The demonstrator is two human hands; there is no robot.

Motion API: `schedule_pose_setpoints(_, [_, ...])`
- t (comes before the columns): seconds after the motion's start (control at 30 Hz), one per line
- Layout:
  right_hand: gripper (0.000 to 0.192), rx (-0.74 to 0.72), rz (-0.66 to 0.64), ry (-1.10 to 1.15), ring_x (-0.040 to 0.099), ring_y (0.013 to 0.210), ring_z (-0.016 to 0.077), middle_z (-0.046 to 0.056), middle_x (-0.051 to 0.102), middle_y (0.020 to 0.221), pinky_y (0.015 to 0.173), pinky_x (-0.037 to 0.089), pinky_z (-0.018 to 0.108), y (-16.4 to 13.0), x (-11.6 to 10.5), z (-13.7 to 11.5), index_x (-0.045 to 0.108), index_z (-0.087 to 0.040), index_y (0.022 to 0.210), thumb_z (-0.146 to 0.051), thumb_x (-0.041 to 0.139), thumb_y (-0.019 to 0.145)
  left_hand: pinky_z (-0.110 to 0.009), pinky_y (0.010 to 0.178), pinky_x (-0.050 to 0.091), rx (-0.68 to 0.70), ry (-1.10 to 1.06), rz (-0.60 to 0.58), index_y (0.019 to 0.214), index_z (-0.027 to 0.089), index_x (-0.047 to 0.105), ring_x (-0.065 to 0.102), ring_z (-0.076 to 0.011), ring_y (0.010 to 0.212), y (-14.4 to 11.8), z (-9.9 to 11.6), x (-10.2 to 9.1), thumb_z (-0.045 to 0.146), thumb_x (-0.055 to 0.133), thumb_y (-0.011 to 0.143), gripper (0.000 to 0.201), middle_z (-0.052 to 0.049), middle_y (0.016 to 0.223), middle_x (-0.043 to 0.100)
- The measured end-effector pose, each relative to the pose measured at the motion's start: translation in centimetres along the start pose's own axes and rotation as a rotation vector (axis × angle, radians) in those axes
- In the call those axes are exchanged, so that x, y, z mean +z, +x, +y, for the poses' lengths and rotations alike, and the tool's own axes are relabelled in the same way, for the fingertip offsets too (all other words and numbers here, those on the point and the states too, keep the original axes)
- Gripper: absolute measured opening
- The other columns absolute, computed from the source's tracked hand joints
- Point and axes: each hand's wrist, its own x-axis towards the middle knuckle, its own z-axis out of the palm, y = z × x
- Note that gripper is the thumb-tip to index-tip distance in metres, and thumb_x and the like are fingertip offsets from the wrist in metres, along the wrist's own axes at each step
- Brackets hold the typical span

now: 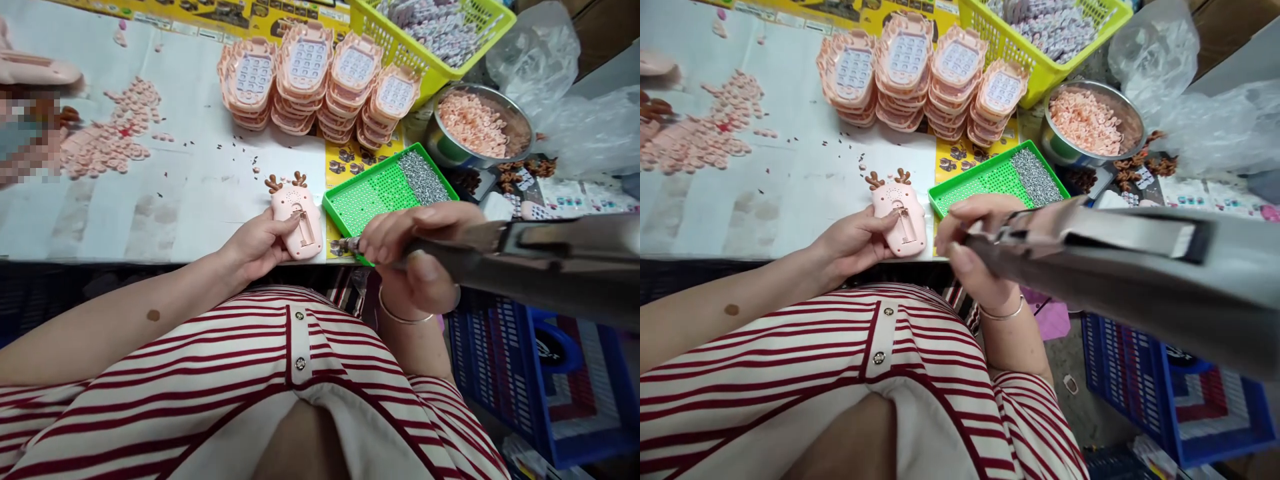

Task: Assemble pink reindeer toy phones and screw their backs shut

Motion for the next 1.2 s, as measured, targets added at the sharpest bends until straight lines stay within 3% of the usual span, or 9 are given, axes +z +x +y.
schedule_pose_setpoints(0.13, [0.034, -0.028, 0.148, -0.255, 0.046, 0.04, 0.0116, -0.009, 0.05, 0.053, 0.04, 0.042, 0.027, 0.5, -2.4, 1.0, 0.06, -0.033, 0.098, -0.06, 0.073, 0.082, -0.058, 0.092, 0.061, -0.017, 0.015, 0.004, 0.121, 0.021, 0.066, 0.072, -0.0246, 0.1, 0.1, -0.2, -0.3, 0.01, 0.065, 0.089, 0.034, -0.011, 0.127, 0.071])
schedule_pose_setpoints(0.23, [0.024, -0.052, 0.147, -0.187, 0.046, 0.039, 0.011, -0.009, 0.048, 0.054, 0.039, 0.042, 0.027, 0.1, -3.5, 2.2, 0.065, -0.033, 0.101, -0.049, 0.074, 0.084, -0.059, 0.094, 0.06, -0.012, 0.019, -0.009, 0.123, 0.022, 0.065, 0.073, -0.0254, 0.101, 0.1, -0.2, -0.4, 0.009, 0.065, 0.089, 0.036, -0.011, 0.126, 0.071])
schedule_pose_setpoints(0.37, [0.019, -0.028, 0.139, -0.088, 0.05, 0.04, 0.0107, -0.008, 0.05, 0.058, 0.04, 0.043, 0.027, -0.3, -3.7, 2.7, 0.071, -0.033, 0.1, -0.039, 0.076, 0.083, -0.057, 0.093, 0.061, -0.009, 0.026, -0.017, 0.123, 0.022, 0.065, 0.074, -0.0254, 0.099, 0.0, -0.1, -0.4, 0.01, 0.066, 0.089, 0.037, -0.012, 0.124, 0.072])
schedule_pose_setpoints(0.63, [0.021, -0.017, 0.162, -0.123, 0.049, 0.042, 0.0106, -0.005, 0.066, 0.075, 0.039, 0.044, 0.029, -0.6, -3.8, 3.5, 0.07, -0.035, 0.1, -0.042, 0.076, 0.081, -0.054, 0.092, 0.062, -0.005, -0.003, 0.0, 0.122, 0.022, 0.064, 0.074, -0.025, 0.098, -0.1, -0.3, -0.4, 0.01, 0.072, 0.084, 0.04, -0.01, 0.121, 0.072])
schedule_pose_setpoints(0.77, [0.019, -0.007, 0.185, -0.136, 0.049, 0.041, 0.0115, -0.005, 0.063, 0.071, 0.04, 0.044, 0.03, -0.8, -3.8, 3.4, 0.07, -0.033, 0.098, -0.038, 0.077, 0.081, -0.051, 0.092, 0.062, 0.0, 0.002, -0.007, 0.122, 0.022, 0.064, 0.073, -0.0252, 0.102, -0.1, -0.3, -0.4, 0.011, 0.069, 0.087, 0.037, -0.01, 0.124, 0.072])
schedule_pose_setpoints(0.87, [0.018, -0.029, 0.199, -0.113, 0.051, 0.043, 0.0128, -0.006, 0.055, 0.062, 0.041, 0.045, 0.029, -0.7, -3.3, 2.0, 0.07, -0.032, 0.099, -0.038, 0.076, 0.082, -0.052, 0.091, 0.062, 0.003, -0.003, -0.007, 0.122, 0.023, 0.064, 0.073, -0.0253, 0.102, -0.1, -0.3, -0.3, 0.01, 0.069, 0.087, 0.038, -0.01, 0.123, 0.072])
schedule_pose_setpoints(1.0, [0.018, -0.081, 0.205, -0.047, 0.053, 0.047, 0.0131, -0.007, 0.049, 0.057, 0.046, 0.049, 0.029, -0.2, -0.9, -0.2, 0.067, -0.03, 0.099, -0.039, 0.073, 0.085, -0.052, 0.091, 0.062, 0.03, -0.01, 0.013, 0.122, 0.021, 0.064, 0.072, -0.0239, 0.098, 0.1, -0.5, 0.1, 0.011, 0.07, 0.086, 0.037, -0.01, 0.118, 0.073])
schedule_pose_setpoints(1.2, [0.023, -0.018, 0.023, 0.069, 0.053, 0.046, 0.0127, -0.008, 0.053, 0.06, 0.046, 0.048, 0.029, -0.7, 2.9, -0.2, 0.062, -0.035, 0.107, -0.037, 0.071, 0.087, -0.047, 0.085, 0.062, 0.071, -0.014, 0.003, 0.117, 0.02, 0.064, 0.072, -0.0227, 0.086, 0.2, -0.6, 0.5, 0.01, 0.071, 0.083, 0.035, -0.008, 0.103, 0.074])
